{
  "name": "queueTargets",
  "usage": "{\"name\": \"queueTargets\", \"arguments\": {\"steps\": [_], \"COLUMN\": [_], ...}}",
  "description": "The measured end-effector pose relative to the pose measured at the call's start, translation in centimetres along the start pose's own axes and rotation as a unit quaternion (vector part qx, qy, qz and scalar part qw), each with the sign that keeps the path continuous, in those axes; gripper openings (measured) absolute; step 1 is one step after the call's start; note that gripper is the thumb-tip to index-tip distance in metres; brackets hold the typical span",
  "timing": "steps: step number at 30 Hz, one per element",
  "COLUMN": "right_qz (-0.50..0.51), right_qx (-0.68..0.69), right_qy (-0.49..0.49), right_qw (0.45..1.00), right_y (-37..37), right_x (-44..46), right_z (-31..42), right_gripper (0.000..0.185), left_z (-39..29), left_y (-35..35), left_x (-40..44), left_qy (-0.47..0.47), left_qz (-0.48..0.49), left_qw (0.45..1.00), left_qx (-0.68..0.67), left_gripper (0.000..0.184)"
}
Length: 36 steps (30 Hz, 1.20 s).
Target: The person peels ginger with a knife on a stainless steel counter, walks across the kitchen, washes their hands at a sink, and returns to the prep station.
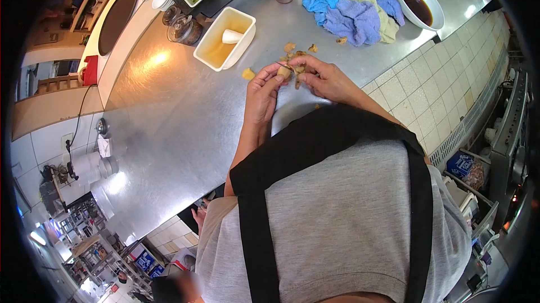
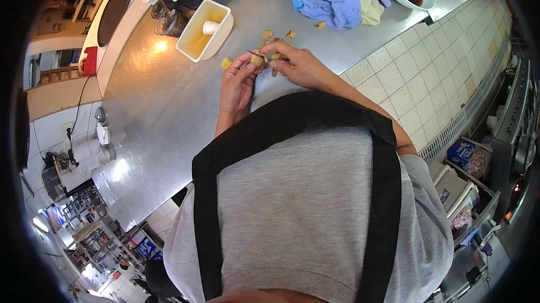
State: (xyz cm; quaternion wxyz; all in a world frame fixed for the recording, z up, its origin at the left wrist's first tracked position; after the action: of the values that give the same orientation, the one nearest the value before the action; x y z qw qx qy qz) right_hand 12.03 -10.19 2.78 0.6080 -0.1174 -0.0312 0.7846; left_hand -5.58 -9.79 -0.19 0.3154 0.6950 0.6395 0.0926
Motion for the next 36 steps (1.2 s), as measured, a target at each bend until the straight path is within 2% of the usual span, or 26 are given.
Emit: {"name": "queueTargets", "arguments": {"steps": [5,11,17,20,25,29,32,35,36], "right_qz": [0.016,-0.01,-0.006,-0.027,-0.029,-0.017,-0.044,-0.112,-0.111], "right_qx": [0.087,0.059,0.175,0.114,0.098,0.066,-0.029,-0.083,-0.093], "right_qy": [0.065,0.052,0.088,0.093,0.089,0.087,-0.025,-0.116,-0.076], "right_qw": [0.994,0.997,0.981,0.989,0.991,0.994,0.998,0.983,0.987], "right_y": [0.6,0.6,0.4,0.2,0.2,0.3,0.2,0.2,0.1], "right_x": [0.1,0.4,0.4,0.2,0.5,0.6,0.6,1.4,1.3], "right_z": [-0.3,-0.7,-1.0,-0.1,-1.0,-1.0,-0.6,-2.6,-2.3], "right_gripper": [0.027,0.018,0.03,0.036,0.035,0.035,0.034,0.034,0.034], "left_z": [0.3,0.6,0.4,0.8,0.5,0.4,0.7,0.6,0.3], "left_y": [-0.4,-0.7,0.2,-0.6,0.2,0.1,-0.1,0.1,0.5], "left_x": [0.1,0.3,-0.1,0.5,0.4,0.3,0.4,0.2,0.1], "left_qy": [-0.009,-0.048,-0.083,-0.087,-0.085,-0.087,-0.089,-0.08,-0.078], "left_qz": [0.02,0.029,-0.009,-0.036,-0.062,-0.055,-0.035,-0.009,-0.009], "left_qw": [1.0,0.998,0.991,0.987,0.986,0.989,0.991,0.99,0.989], "left_qx": [0.008,-0.017,-0.107,-0.13,-0.128,-0.109,-0.094,-0.115,-0.129], "left_gripper": [0.027,0.029,0.034,0.034,0.024,0.024,0.025,0.027,0.028]}}
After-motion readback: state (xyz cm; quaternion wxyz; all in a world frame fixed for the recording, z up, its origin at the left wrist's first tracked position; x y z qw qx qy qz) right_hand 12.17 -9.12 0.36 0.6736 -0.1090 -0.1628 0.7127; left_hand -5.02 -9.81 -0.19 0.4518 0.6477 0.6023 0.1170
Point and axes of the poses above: each hand's wrist, its own x-axis towards the middle knuckle, its own y-axis out of the palm, z = x × y, the point moved 2 cm from there along x, towards the middle knuckle, and after that the axes turned 9 degrees about -z, right-handed, at the moved point
